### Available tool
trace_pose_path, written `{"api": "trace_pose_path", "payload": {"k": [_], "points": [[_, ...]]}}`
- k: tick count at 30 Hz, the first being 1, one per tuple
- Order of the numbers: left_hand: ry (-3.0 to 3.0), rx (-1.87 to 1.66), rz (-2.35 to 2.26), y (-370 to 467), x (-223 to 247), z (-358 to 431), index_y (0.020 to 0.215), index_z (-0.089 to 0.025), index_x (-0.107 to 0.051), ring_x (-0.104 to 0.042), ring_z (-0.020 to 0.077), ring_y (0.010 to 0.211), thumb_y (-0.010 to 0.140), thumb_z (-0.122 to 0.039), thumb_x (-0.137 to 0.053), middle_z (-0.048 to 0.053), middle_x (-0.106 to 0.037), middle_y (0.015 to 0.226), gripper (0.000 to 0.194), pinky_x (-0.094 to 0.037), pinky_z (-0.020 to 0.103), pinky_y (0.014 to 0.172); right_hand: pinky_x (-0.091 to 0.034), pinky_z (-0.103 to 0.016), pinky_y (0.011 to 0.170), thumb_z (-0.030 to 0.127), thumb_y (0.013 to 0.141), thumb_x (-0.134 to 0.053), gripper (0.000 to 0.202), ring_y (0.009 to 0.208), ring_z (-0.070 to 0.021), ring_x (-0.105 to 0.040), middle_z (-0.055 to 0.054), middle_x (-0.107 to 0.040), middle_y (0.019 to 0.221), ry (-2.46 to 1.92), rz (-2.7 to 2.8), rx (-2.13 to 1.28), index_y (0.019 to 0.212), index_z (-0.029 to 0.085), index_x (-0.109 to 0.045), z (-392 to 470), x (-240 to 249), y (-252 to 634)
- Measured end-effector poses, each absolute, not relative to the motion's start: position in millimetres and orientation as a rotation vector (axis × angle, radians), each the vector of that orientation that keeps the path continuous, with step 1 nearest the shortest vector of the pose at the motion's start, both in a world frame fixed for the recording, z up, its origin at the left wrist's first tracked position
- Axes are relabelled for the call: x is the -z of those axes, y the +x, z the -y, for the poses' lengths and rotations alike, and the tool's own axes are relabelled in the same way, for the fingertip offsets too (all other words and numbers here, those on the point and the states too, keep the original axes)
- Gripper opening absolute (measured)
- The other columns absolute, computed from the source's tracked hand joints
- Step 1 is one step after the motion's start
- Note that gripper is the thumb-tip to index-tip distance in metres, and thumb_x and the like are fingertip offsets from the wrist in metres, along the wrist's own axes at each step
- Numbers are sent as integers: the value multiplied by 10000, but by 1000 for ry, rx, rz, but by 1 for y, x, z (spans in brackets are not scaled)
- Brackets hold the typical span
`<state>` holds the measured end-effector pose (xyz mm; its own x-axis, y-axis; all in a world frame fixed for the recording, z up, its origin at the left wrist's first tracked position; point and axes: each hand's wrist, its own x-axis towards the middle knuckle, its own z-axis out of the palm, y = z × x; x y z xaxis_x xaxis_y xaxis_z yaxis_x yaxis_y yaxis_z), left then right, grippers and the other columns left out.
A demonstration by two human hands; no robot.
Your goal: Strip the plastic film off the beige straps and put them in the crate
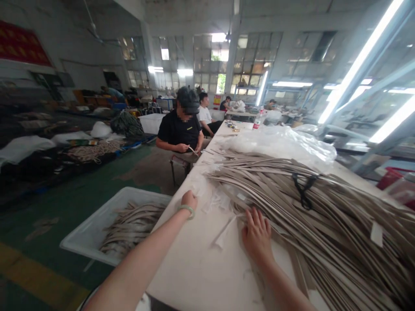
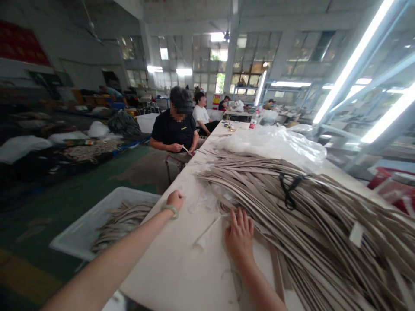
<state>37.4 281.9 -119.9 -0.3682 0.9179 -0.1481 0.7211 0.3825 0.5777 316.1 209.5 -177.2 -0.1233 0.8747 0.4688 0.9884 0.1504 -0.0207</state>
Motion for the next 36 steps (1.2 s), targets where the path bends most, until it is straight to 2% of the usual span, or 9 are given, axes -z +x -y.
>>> {"api": "trace_pose_path", "payload": {"k": [6,10,15,20,24,26,30,33,36], "points": [[1393,-411,-1773,78,121,-179,679,-128,-570,-606,152,618,725,-167,-692,1,-597,601,136,-469,249,580,-145,-468,1155,173,846,-425,574,1426,-273,-277,-121,-340,1535,-1758,2033,360,1419,170,-461,-207,175,314],[1307,-310,-1480,84,116,-99,638,-157,-525,-567,147,501,611,-200,-700,-22,-571,506,182,-440,242,501,-118,-472,1165,152,833,-438,560,1430,-278,-264,-149,-336,1532,-1683,1958,135,1389,128,-493,-204,169,314],[1296,-599,-1463,76,97,-59,655,-159,-509,-605,154,622,613,-224,-678,1,-598,661,185,-453,242,555,-7,-536,1166,120,779,-443,566,1473,-290,-106,-151,-274,1558,-1307,1769,-514,1338,104,-529,-197,154,313],[1193,-707,-1406,85,57,-93,684,-146,-512,-632,148,655,653,-354,-749,11,-625,666,317,-491,242,611,-436,-421,1002,238,827,-428,463,1196,-229,-568,-115,-628,1278,-921,1804,-1035,1260,187,-585,-166,139,283],[1007,-833,-1421,95,45,-131,666,-135,-516,-590,99,550,578,-351,-836,7,-632,608,396,-476,196,555,-523,-353,806,426,849,-540,429,853,-203,-687,-106,-729,895,-582,1362,-1831,1146,126,-619,-146,134,257],[922,-864,-1434,97,48,-146,648,-126,-520,-555,75,492,533,-327,-873,12,-625,587,422,-448,169,500,-528,-315,720,474,753,-689,406,648,-158,-652,-34,-672,660,-534,1149,-1998,950,121,-644,-145,138,251],[826,-938,-1402,94,57,-163,710,-129,-538,-551,63,506,665,-503,-787,19,-614,629,452,-431,148,474,-493,-257,481,625,752,-654,475,342,-61,-398,97,-448,441,-625,928,-2037,781,159,-568,-155,150,252],[726,-1127,-1163,85,64,-166,865,-140,-589,-628,102,718,669,-573,-768,42,-643,837,508,-513,187,628,-451,-224,389,646,760,-640,490,302,-39,-295,111,-398,417,-653,825,-2092,755,166,-542,-159,153,254],[785,-1087,-1072,83,74,-164,1104,-166,-614,-617,168,959,641,-468,-834,92,-620,1104,595,-525,258,797,-422,-192,353,633,775,-635,478,298,-30,-259,113,-377,412,-649,766,-2157,754,165,-539,-156,151,253]]}}
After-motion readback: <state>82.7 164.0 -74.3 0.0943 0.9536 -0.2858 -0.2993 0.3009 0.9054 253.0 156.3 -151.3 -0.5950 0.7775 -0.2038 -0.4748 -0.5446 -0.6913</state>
